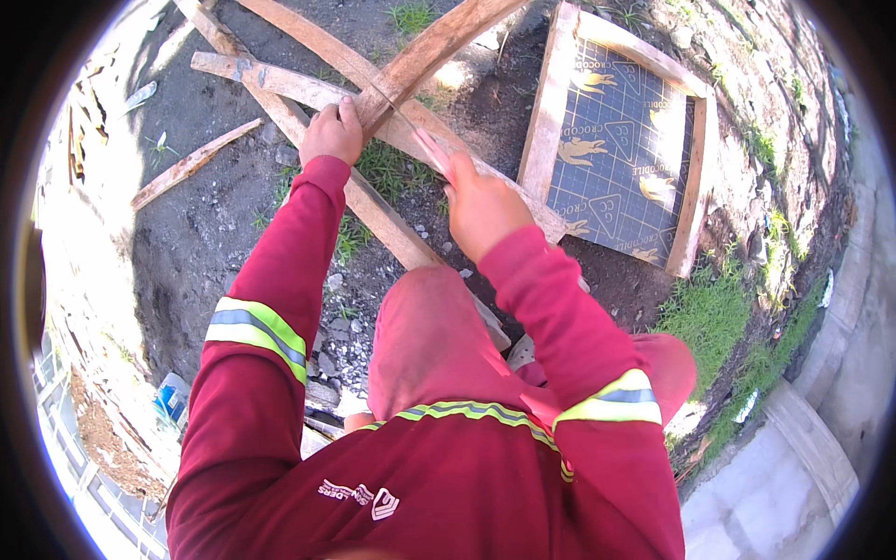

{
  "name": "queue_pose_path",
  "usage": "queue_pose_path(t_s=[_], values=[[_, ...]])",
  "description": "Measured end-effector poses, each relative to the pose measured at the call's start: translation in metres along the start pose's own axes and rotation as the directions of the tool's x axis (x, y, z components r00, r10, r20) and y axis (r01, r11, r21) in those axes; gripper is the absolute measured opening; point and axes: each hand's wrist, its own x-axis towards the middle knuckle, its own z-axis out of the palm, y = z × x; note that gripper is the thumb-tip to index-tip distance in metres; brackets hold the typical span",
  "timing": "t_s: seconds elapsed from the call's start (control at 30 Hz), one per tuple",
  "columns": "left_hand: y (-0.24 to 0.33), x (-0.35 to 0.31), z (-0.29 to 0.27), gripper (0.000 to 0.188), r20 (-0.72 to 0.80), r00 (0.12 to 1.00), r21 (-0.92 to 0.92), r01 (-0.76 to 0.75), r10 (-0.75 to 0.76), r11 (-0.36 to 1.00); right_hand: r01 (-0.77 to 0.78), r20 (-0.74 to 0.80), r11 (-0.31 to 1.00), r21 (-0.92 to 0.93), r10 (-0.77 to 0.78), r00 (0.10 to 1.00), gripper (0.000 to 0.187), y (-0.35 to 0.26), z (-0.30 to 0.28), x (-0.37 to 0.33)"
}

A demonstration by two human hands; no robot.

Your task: The person hammers nails into wooden planks to form a rectangular frame around a patterned tile. They then use a hand saw to cut a wooden plank and fit it into the frame.

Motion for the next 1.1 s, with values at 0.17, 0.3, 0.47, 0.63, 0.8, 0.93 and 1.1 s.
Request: queue_pose_path(t_s=[0.17, 0.3, 0.47, 0.63, 0.8, 0.93, 1.1], values=[[-0.007, 0.000, 0.011, 0.051, -0.074, 0.997, -0.028, -0.017, 0.014, 0.999, -0.144, 0.062, 0.986, -0.084, 0.149, 0.987, 0.042, -0.022, -0.077, -0.109], [-0.005, -0.001, 0.011, 0.053, -0.048, 0.999, -0.016, 0.015, -0.015, 1.000, -0.209, 0.184, 0.963, -0.168, 0.239, 0.953, 0.034, -0.029, -0.043, -0.024], [0.000, -0.001, -0.001, 0.054, -0.016, 1.000, -0.005, -0.012, 0.012, 1.000, -0.030, 0.021, 1.000, -0.005, 0.030, 0.999, 0.018, -0.008, 0.009, 0.024], [-0.006, -0.001, 0.008, 0.053, -0.010, 1.000, 0.001, -0.025, 0.025, 1.000, -0.153, 0.119, 0.979, -0.132, 0.169, 0.978, 0.044, -0.010, -0.074, -0.113], [-0.007, 0.000, 0.010, 0.052, -0.011, 1.000, -0.002, -0.002, 0.002, 1.000, -0.165, 0.190, 0.973, -0.160, 0.195, 0.962, 0.032, -0.022, -0.058, -0.047], [0.000, -0.001, 0.000, 0.052, -0.042, 0.999, -0.019, -0.026, 0.025, 0.999, -0.136, 0.100, 0.988, -0.069, 0.142, 0.985, 0.020, -0.010, 0.006, 0.040], [-0.003, -0.002, 0.003, 0.052, -0.043, 0.999, -0.039, -0.016, 0.015, 0.999, -0.154, 0.122, 0.985, -0.080, 0.163, 0.979, 0.031, -0.015, -0.055, -0.063]])
